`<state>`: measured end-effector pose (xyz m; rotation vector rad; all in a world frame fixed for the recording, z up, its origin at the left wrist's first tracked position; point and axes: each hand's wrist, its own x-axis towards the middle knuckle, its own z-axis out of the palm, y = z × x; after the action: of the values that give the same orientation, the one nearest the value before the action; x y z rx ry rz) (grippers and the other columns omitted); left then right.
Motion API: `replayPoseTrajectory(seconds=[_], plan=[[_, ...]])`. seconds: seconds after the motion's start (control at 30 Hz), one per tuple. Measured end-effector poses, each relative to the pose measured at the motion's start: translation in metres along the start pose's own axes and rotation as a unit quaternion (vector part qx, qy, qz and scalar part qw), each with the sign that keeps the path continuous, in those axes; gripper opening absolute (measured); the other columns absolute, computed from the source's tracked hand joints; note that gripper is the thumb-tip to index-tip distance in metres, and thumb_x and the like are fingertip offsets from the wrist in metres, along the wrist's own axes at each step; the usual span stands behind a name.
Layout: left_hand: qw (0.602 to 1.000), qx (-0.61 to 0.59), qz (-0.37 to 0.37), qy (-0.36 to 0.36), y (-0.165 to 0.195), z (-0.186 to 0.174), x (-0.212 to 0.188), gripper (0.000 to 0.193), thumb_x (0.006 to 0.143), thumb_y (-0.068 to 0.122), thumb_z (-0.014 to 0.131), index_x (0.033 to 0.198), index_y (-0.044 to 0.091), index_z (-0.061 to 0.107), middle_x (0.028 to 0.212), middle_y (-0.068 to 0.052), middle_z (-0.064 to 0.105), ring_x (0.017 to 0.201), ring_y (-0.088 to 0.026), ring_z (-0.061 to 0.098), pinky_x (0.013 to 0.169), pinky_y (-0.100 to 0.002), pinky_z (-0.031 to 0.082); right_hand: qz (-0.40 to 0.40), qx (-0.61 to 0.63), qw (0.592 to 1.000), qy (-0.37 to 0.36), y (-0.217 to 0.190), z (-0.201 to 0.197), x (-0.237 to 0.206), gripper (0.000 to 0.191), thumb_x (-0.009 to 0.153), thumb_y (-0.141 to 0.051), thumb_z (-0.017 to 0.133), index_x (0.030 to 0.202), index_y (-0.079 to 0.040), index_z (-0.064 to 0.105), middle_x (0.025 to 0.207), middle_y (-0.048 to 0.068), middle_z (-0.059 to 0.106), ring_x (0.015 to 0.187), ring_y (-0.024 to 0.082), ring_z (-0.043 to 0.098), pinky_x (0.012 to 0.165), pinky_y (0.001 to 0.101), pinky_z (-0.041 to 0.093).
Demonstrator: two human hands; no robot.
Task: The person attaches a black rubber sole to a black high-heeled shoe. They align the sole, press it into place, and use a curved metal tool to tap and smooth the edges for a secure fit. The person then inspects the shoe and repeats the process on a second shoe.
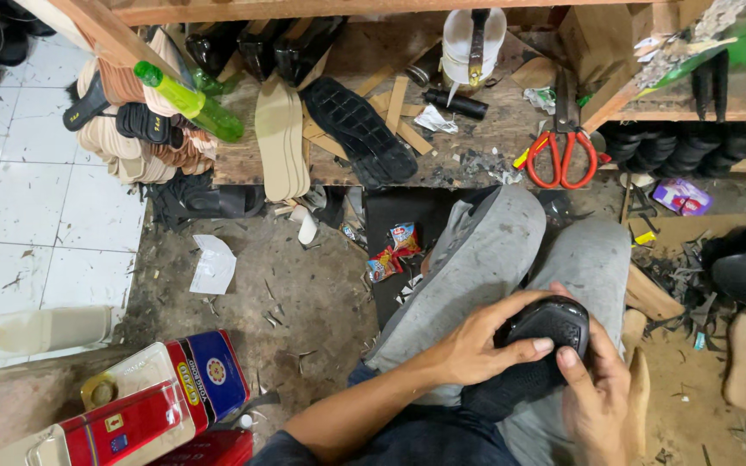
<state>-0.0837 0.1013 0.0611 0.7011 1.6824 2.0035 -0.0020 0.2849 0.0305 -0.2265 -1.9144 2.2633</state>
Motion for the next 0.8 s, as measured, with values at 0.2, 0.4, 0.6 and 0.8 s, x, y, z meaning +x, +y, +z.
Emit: replayPoseTrajectory(seconds=[0.2, 0.4, 0.6, 0.8], plan=[[0.999, 0.003, -0.038, -0.001, 0.011, 0.004, 0.001, 0.059, 0.103, 0.029, 0.061, 0.157, 0.009, 0.045, 0.147, -0.017, 0.061, 0.139, -0.027, 0.058, 0.118, -0.038, 0.044, 0.024, -0.099, 0.994, 0.030, 0.005, -0.006, 0.003, 0.044, 0.096, -0.013, 0.069, 0.136, 0.004, 0.062, 0.120, 0.009, 0.070, 0.110, 0.015, 0.064, 0.100, 0.0292, 0.049], [0.996, 0.041, -0.075, 0.020, 0.008, 0.010, 0.002, 0.066, 0.101, 0.028, 0.061, 0.158, 0.008, 0.036, 0.150, -0.018, 0.054, 0.141, -0.028, 0.052, 0.118, -0.039, 0.040, 0.029, -0.149, 0.988, 0.033, -0.003, 0.001, 0.009, 0.045, 0.095, -0.014, 0.068, 0.137, 0.001, 0.060, 0.119, 0.010, 0.071, 0.110, 0.017, 0.064, 0.100, 0.0302, 0.049], [0.996, 0.029, -0.073, 0.038, -0.016, 0.020, 0.007, 0.063, 0.101, 0.025, 0.062, 0.154, 0.002, 0.037, 0.147, -0.017, 0.053, 0.140, -0.025, 0.050, 0.117, -0.038, 0.038, 0.012, -0.189, 0.981, 0.046, -0.031, 0.014, 0.012, 0.059, 0.093, -0.013, 0.066, 0.148, -0.002, 0.046, 0.137, 0.015, 0.062, 0.128, 0.022, 0.056, 0.109, 0.0342, 0.040], [0.994, -0.047, -0.100, 0.005, -0.041, 0.012, 0.021, 0.056, 0.096, 0.023, 0.069, 0.142, -0.002, 0.049, 0.127, -0.011, 0.063, 0.117, -0.018, 0.059, 0.102, -0.032, 0.048, -0.002, -0.243, 0.968, 0.065, -0.043, 0.006, 0.001, 0.060, 0.094, -0.016, 0.065, 0.148, -0.001, 0.046, 0.142, 0.018, 0.061, 0.134, 0.027, 0.057, 0.113, 0.0361, 0.040]])
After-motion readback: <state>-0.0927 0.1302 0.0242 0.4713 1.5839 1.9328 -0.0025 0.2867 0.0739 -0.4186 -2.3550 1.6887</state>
